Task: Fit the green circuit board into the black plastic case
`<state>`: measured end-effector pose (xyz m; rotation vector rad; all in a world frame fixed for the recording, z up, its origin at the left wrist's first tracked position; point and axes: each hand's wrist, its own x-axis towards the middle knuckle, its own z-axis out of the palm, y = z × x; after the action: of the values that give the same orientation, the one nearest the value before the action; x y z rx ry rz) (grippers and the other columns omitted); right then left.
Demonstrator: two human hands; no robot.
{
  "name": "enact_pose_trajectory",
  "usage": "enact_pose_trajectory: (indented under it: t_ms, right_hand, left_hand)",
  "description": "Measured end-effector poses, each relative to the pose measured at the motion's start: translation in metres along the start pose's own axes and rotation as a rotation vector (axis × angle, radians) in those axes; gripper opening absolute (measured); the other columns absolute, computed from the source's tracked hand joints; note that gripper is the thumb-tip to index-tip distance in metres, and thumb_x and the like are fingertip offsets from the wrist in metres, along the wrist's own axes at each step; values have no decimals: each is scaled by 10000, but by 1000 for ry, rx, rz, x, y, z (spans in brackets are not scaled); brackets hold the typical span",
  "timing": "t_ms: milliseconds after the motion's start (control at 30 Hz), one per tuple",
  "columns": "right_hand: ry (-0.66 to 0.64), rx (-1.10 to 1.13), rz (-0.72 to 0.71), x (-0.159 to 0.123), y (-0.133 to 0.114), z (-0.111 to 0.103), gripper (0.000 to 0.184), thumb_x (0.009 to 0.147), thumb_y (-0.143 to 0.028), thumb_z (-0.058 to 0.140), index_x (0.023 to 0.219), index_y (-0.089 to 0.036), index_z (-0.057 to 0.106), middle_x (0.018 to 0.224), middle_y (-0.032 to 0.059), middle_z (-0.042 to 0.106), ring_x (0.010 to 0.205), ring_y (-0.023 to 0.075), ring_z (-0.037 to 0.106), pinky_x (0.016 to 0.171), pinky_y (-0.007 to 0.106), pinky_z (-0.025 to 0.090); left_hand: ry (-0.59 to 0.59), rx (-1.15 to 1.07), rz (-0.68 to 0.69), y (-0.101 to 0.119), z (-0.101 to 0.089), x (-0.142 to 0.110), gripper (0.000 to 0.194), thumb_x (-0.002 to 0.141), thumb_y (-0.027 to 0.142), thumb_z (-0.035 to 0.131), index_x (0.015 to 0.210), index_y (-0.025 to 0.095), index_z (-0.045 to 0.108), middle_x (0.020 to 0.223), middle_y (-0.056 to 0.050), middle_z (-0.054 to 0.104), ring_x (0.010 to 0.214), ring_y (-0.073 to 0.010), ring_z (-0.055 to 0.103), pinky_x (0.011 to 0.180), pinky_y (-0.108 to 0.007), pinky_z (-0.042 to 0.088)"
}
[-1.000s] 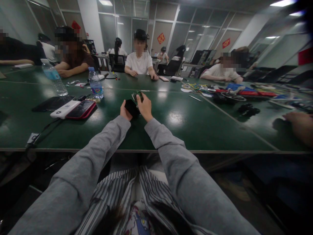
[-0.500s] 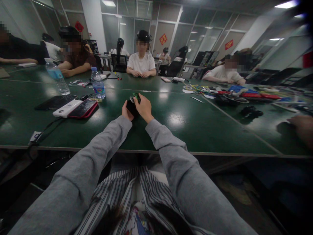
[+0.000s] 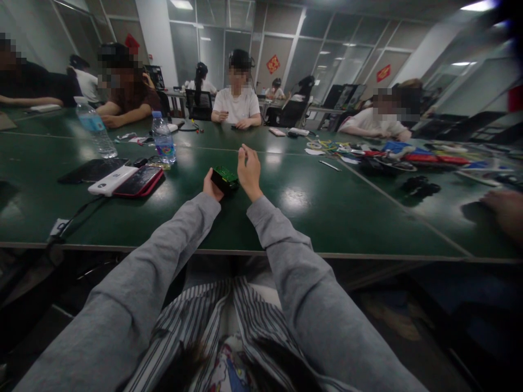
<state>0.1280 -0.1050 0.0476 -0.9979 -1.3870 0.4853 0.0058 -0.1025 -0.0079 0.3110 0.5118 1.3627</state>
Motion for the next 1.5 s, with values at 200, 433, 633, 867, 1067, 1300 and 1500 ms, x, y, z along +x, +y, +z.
enact_pose_trajectory:
  t_ms: [200, 433, 633, 867, 1067, 1300, 1500]
  right_hand:
    - [-66, -3, -21, -4, 12, 7, 311, 1019, -418, 543, 1252, -235, 640, 1368, 122, 639, 1403, 261, 546, 1266, 512, 349]
    - [-319, -51, 56, -21, 23, 23, 431, 857, -210, 714, 1282, -195, 641, 1450, 169, 600, 1522, 370, 434, 1290, 626, 282]
    - [-281, 28, 67, -22, 26, 25, 404, 909, -174, 601, 1309, -222, 625, 1498, 122, 600, 1529, 304, 442, 1317, 574, 253]
    - [-222, -33, -11, -17, 16, 17, 444, 968, -421, 613, 1379, -256, 571, 1570, 111, 528, 1567, 300, 354, 1319, 596, 157]
    - [23, 29, 95, 2, 34, 9, 440, 1024, -546, 502, 1314, -227, 591, 1337, 125, 655, 1368, 252, 568, 1237, 490, 357]
    - [-50, 28, 205, -1, 58, 21, 425, 1034, -551, 487, 1215, -196, 634, 1204, 113, 694, 1210, 238, 642, 1157, 435, 427]
    - [-78, 182, 347, -11, 65, 34, 273, 1028, -482, 519, 1027, -245, 655, 1086, 35, 697, 1145, 187, 652, 1159, 403, 422]
  left_hand:
    - [6, 7, -7, 1, -1, 0, 444, 1012, 514, 544, 1186, 146, 721, 862, -106, 776, 865, -265, 766, 938, -395, 571]
    - [63, 20, 29, 3, 0, -1, 349, 1026, 446, 553, 1158, 177, 733, 849, -63, 774, 908, -235, 766, 942, -347, 570]
    - [99, 29, 18, 3, 3, -1, 367, 1041, 440, 518, 1169, 167, 727, 826, -67, 769, 959, -252, 767, 958, -357, 572]
    - [69, -1, -4, 2, -2, 3, 398, 1029, 467, 519, 1208, 169, 712, 912, -108, 780, 963, -279, 767, 942, -382, 580]
    - [97, -6, -5, 4, 1, 2, 465, 1038, 489, 501, 1309, 147, 662, 977, -126, 775, 992, -277, 761, 975, -391, 574]
    - [107, 34, -3, 6, 8, -4, 494, 1052, 481, 451, 1329, 121, 646, 972, -123, 776, 1020, -289, 758, 994, -407, 573]
    - [47, 89, -9, 9, 13, -8, 505, 1065, 478, 401, 1260, 103, 678, 937, -131, 784, 1009, -296, 762, 996, -423, 572]
